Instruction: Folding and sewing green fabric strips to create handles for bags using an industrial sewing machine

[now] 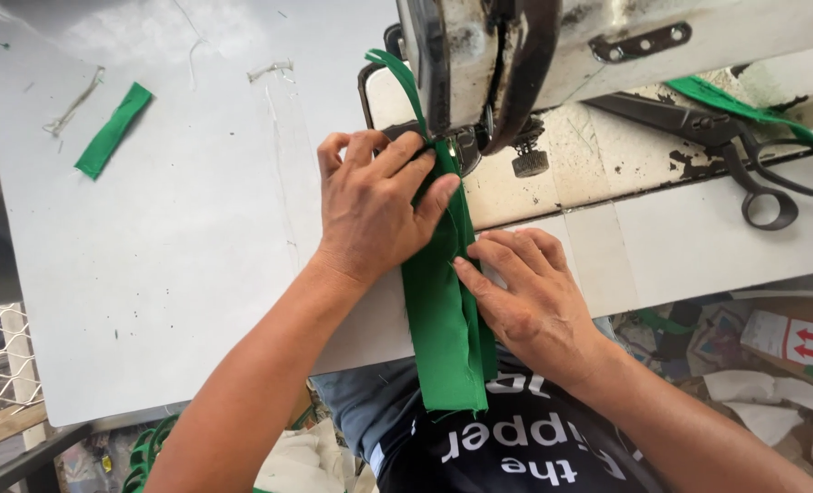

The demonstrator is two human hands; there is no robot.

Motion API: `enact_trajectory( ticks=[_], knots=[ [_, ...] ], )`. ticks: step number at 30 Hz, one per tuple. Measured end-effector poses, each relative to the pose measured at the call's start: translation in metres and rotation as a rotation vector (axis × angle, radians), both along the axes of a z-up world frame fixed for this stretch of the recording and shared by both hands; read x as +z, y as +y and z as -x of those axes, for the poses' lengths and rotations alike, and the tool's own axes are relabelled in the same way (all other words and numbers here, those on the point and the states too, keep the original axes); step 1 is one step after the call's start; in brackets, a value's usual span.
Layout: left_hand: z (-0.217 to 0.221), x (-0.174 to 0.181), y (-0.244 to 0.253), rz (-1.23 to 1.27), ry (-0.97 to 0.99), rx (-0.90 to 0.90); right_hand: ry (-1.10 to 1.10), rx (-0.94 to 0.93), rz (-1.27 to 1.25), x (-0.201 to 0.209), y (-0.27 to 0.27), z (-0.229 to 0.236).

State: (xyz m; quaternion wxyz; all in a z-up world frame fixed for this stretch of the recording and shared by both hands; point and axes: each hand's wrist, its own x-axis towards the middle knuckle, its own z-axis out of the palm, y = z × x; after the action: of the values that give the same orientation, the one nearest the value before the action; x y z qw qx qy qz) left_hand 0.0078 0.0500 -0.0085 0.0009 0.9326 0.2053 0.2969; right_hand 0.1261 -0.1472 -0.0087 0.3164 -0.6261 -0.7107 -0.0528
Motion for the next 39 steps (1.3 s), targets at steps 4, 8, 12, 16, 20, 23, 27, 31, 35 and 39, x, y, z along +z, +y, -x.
enact_trajectory(
  ticks=[4,8,12,16,20,23,27,31,35,39],
  knots=[
    [-0.002,-0.005,-0.006,0.041,0.053,0.045,-0.002,-0.015,0.022,0.001,0.000,0.001],
    [-0.001,-0.003,-0.007,-0.040,0.007,0.008,0.003,-0.014,0.002,0.002,0.001,0.000],
    [-0.002,-0.005,-0.007,-0.107,-0.014,-0.007,-0.002,-0.021,-0.005,0.002,0.002,0.000],
    [-0.004,-0.004,-0.007,-0.128,-0.001,-0.014,-0.004,-0.026,0.006,0.002,0.001,0.000],
    [-0.008,0.000,-0.009,-0.130,0.040,-0.022,-0.001,-0.037,-0.001,0.002,0.002,0.000],
    [-0.004,0.003,-0.009,-0.139,0.060,-0.024,-0.013,-0.032,0.003,0.007,0.004,0.000],
    [0.006,0.008,-0.018,-0.149,0.077,-0.008,-0.029,-0.001,0.032,0.012,-0.001,0.002],
    [0.012,0.021,-0.026,-0.229,0.148,0.050,-0.077,0.039,0.089,0.020,-0.001,-0.003],
    [0.010,0.019,-0.028,-0.228,0.200,0.055,-0.068,0.043,0.094,0.019,-0.001,-0.004],
    [0.010,0.018,-0.030,-0.250,0.249,0.076,-0.062,0.036,0.082,0.017,-0.001,-0.003]
  ],
)
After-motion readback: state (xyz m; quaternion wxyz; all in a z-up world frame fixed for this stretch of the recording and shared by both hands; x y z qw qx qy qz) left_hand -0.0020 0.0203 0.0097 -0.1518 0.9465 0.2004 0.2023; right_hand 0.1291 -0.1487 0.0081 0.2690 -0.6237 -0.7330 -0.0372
